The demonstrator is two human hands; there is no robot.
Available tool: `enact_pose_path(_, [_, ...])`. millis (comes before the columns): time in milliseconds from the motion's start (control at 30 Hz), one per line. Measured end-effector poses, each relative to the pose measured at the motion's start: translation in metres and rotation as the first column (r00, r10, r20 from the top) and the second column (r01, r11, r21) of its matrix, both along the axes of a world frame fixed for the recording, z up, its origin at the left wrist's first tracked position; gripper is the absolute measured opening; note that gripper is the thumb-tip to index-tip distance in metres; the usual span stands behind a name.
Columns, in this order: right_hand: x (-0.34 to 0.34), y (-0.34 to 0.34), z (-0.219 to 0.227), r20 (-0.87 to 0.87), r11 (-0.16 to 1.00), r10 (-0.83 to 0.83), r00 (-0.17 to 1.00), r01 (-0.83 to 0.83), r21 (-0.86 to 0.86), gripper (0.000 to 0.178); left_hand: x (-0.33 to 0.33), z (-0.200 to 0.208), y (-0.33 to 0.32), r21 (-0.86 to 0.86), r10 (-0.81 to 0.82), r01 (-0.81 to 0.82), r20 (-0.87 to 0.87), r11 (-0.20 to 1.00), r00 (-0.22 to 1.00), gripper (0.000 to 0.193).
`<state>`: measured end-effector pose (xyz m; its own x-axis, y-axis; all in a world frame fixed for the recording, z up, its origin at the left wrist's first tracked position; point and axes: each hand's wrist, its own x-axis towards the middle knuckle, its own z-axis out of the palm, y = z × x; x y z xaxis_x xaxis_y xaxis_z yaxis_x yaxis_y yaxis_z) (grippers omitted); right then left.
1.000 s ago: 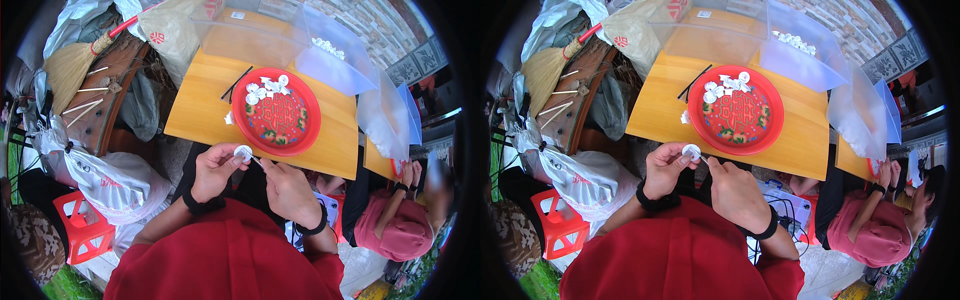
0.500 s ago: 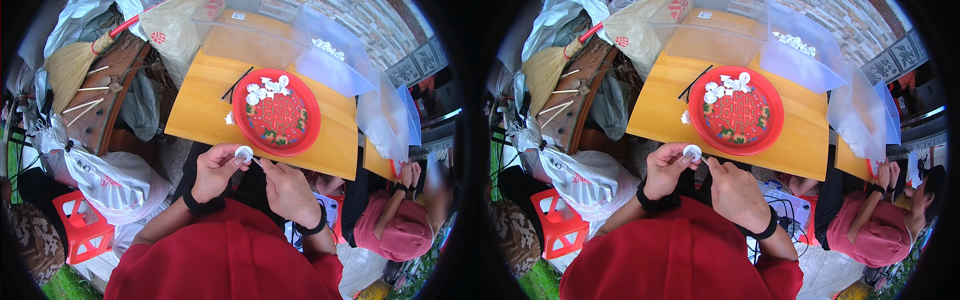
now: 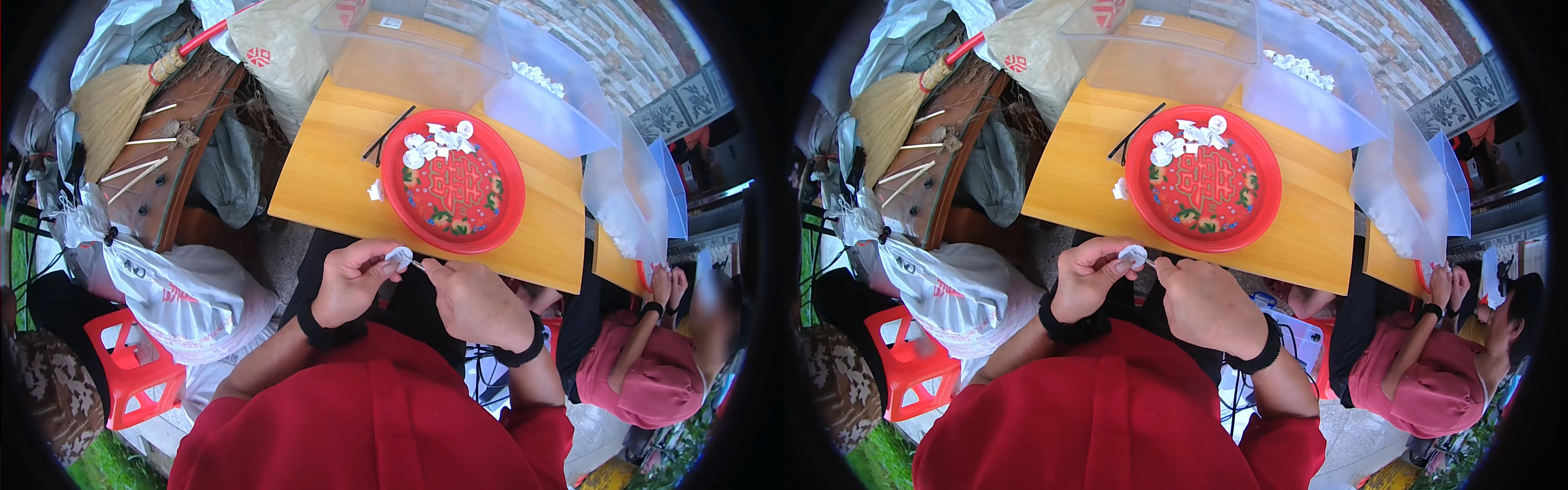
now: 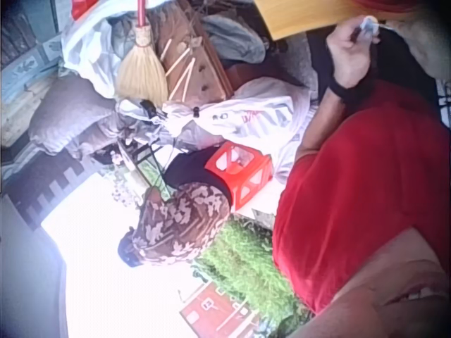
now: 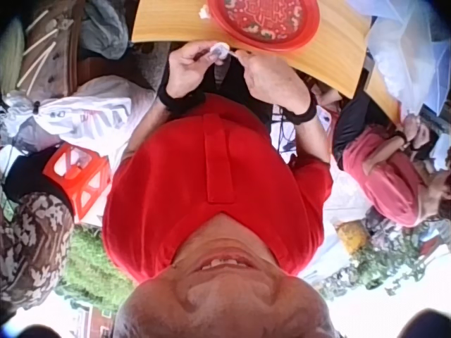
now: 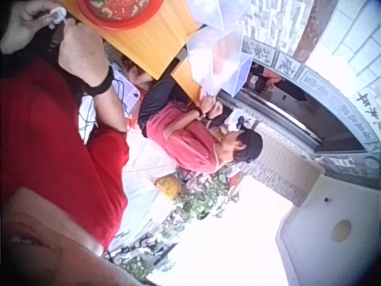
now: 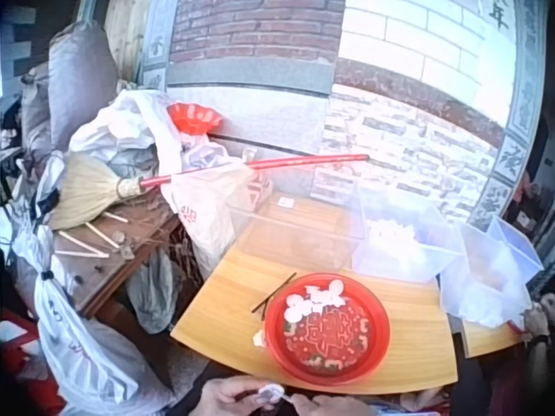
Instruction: Assembling small white plastic components by inserting a metal pin or tool into them while working at a table.
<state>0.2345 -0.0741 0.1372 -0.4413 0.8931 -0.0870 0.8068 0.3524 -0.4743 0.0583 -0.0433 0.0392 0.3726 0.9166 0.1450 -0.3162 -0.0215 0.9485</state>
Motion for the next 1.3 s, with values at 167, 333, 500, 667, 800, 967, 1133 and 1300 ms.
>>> enact_pose_path(167, [-0.011,0.004,0.016,0.284,0.997,0.074,0.956,-0.066,-0.039,0.021,0.001,0.000,0.000,0.036,-0.019,0.023,-0.098,0.999,0.995,0.019])
enact_pose_path(333, [-0.013,-0.002,0.003,0.159,0.998,-0.028,0.987,0.018,0.059,0.021,0.000,-0.007,0.005,-0.109,0.003,0.011,0.126,0.994,0.992,0.022])
enact_pose_path(500, [-0.010,-0.010,-0.016,-0.369,0.977,-0.205,0.907,0.211,-0.025,0.029,-0.002,0.002,0.012,-0.205,0.044,0.015,0.279,0.979,0.959,0.022])
enact_pose_path(667, [-0.020,-0.019,-0.029,-0.532,0.907,-0.420,0.735,0.332,-0.258,0.038,0.004,0.005,0.010,-0.229,0.082,0.002,0.358,0.974,0.930,0.022])
enact_pose_path(800, [-0.026,-0.023,-0.033,-0.523,0.894,-0.448,0.725,0.362,-0.263,0.039,0.005,0.000,0.009,-0.194,0.078,-0.011,0.343,0.981,0.936,0.027])
enact_pose_path(967, [-0.031,-0.028,-0.045,-0.549,0.928,-0.348,0.760,0.364,-0.083,0.039,0.007,-0.001,0.006,-0.177,0.108,-0.049,0.338,0.983,0.935,0.027])
enact_pose_path(1133, [-0.040,-0.030,-0.049,-0.414,0.930,-0.266,0.870,0.345,0.125,0.042,0.007,0.000,0.004,-0.161,0.128,-0.084,0.290,0.983,0.948,0.026])
enact_pose_path(1300, [-0.040,-0.030,-0.025,-0.093,0.947,-0.281,0.955,0.292,0.132,0.043,0.006,-0.001,-0.001,-0.116,0.144,-0.128,0.144,0.985,0.979,0.025])
